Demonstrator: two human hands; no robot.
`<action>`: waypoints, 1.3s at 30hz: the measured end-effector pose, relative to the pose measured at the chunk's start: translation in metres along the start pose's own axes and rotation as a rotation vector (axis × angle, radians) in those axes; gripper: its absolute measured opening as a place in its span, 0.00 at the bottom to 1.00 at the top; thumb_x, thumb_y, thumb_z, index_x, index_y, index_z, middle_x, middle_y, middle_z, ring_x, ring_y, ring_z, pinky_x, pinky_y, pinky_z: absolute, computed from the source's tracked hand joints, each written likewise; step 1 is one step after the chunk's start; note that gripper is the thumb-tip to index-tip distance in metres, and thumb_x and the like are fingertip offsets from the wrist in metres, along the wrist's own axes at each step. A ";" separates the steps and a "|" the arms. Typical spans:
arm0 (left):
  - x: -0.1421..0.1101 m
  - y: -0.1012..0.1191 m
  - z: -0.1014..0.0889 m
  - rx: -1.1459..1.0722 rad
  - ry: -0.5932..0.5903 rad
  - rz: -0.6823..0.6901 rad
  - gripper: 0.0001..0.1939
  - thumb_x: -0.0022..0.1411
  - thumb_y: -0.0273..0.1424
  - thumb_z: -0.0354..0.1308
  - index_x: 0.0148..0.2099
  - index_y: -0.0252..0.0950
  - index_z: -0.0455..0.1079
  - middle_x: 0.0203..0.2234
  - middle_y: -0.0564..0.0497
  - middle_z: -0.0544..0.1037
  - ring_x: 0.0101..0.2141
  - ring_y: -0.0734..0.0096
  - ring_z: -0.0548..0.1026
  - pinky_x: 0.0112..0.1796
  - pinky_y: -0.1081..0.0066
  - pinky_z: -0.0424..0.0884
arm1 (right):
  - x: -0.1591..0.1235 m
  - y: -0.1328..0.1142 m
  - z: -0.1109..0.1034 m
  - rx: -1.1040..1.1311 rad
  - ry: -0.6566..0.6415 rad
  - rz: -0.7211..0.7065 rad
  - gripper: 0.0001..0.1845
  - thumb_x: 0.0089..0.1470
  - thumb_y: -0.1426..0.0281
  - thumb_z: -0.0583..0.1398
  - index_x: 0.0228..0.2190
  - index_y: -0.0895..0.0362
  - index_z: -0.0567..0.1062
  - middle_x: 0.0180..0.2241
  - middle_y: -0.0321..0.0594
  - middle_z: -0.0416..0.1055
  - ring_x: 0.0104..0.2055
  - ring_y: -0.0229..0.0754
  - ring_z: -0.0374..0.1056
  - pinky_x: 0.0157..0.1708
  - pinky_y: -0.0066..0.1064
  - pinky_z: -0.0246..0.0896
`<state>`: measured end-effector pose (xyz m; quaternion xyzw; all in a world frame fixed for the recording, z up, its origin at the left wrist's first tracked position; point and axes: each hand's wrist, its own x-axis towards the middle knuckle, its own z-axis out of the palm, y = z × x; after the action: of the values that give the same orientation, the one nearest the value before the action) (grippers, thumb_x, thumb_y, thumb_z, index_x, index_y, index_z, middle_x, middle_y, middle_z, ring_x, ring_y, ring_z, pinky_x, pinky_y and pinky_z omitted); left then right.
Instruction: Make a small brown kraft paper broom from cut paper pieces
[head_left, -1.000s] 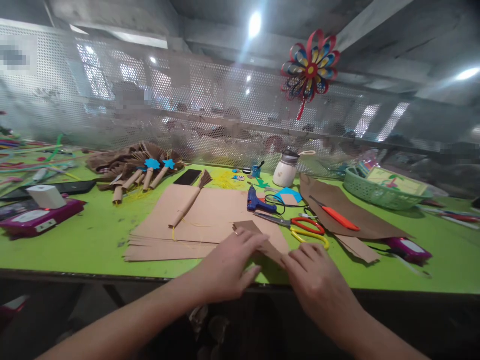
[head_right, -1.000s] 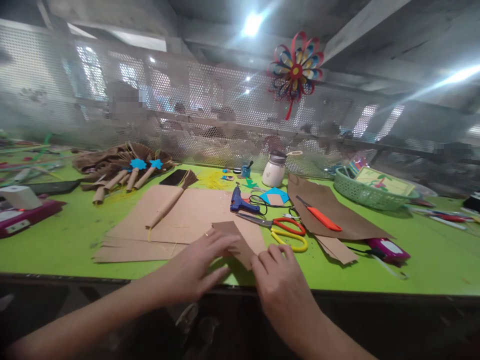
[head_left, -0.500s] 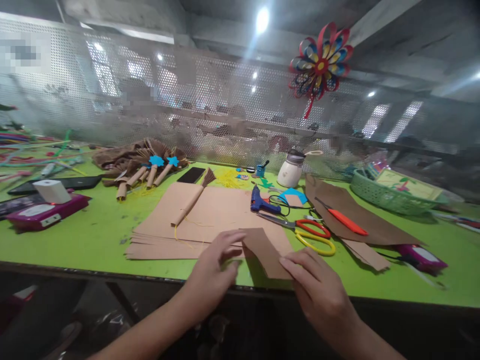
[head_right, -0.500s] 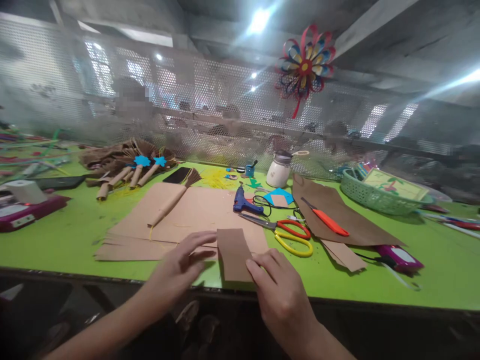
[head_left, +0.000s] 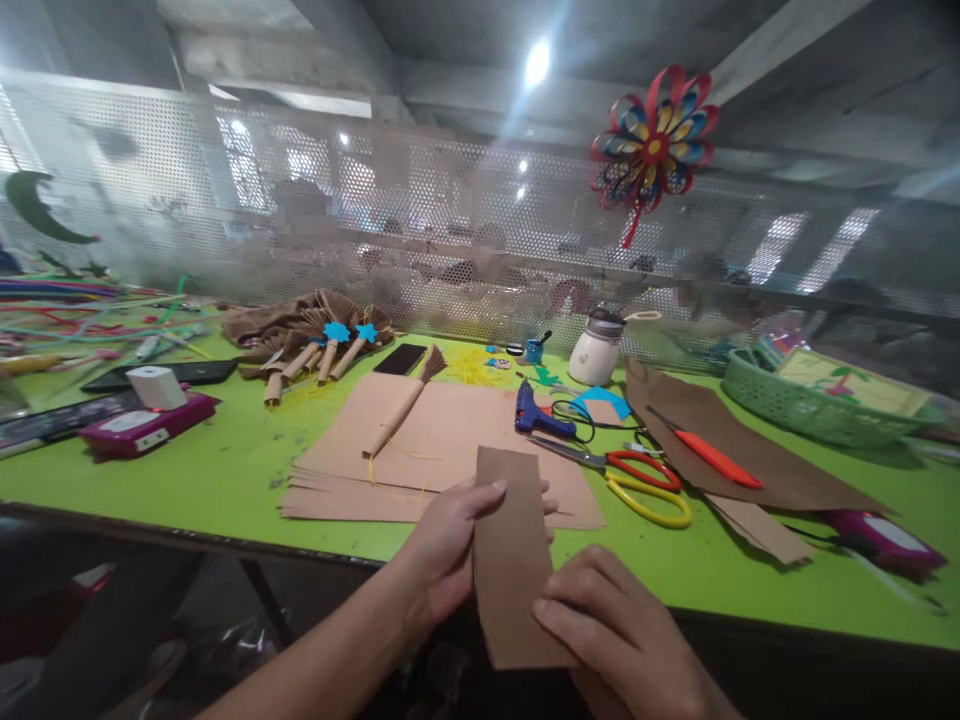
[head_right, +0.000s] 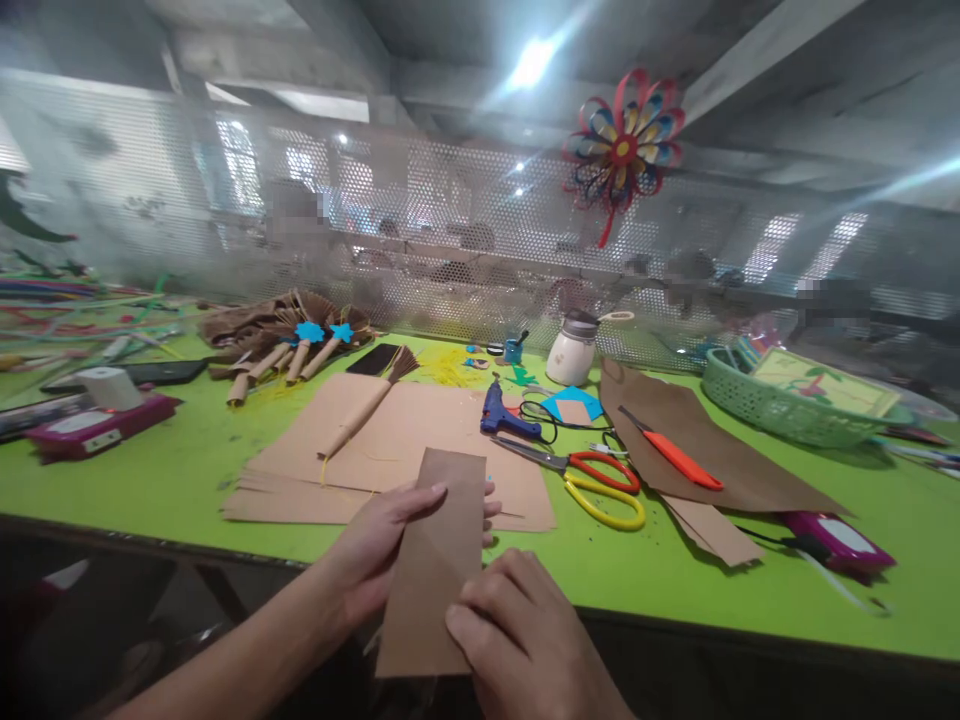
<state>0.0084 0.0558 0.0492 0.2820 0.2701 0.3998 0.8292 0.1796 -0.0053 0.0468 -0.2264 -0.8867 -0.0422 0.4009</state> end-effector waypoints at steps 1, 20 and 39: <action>0.000 -0.001 0.001 0.011 -0.017 0.012 0.20 0.60 0.32 0.50 0.51 0.23 0.66 0.44 0.33 0.74 0.38 0.55 0.75 0.45 0.57 0.66 | 0.001 0.001 -0.002 0.057 -0.008 0.018 0.14 0.51 0.82 0.54 0.39 0.60 0.70 0.30 0.47 0.71 0.31 0.43 0.65 0.28 0.33 0.63; -0.027 -0.022 0.018 0.093 -0.100 0.130 0.23 0.65 0.42 0.42 0.53 0.34 0.66 0.41 0.42 0.75 0.42 0.59 0.72 0.42 0.65 0.66 | 0.015 0.011 -0.006 -0.010 0.121 0.713 0.35 0.49 0.69 0.60 0.57 0.50 0.56 0.51 0.41 0.65 0.48 0.46 0.65 0.49 0.37 0.61; -0.034 -0.020 0.031 0.141 -0.083 0.199 0.16 0.61 0.33 0.53 0.50 0.36 0.70 0.42 0.45 0.75 0.44 0.60 0.71 0.42 0.70 0.66 | 0.010 0.013 -0.003 -0.090 0.204 0.610 0.23 0.52 0.72 0.57 0.51 0.54 0.64 0.39 0.44 0.68 0.38 0.44 0.65 0.37 0.36 0.64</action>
<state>0.0215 0.0102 0.0642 0.3815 0.2338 0.4479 0.7741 0.1815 0.0091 0.0553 -0.4939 -0.7305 0.0182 0.4713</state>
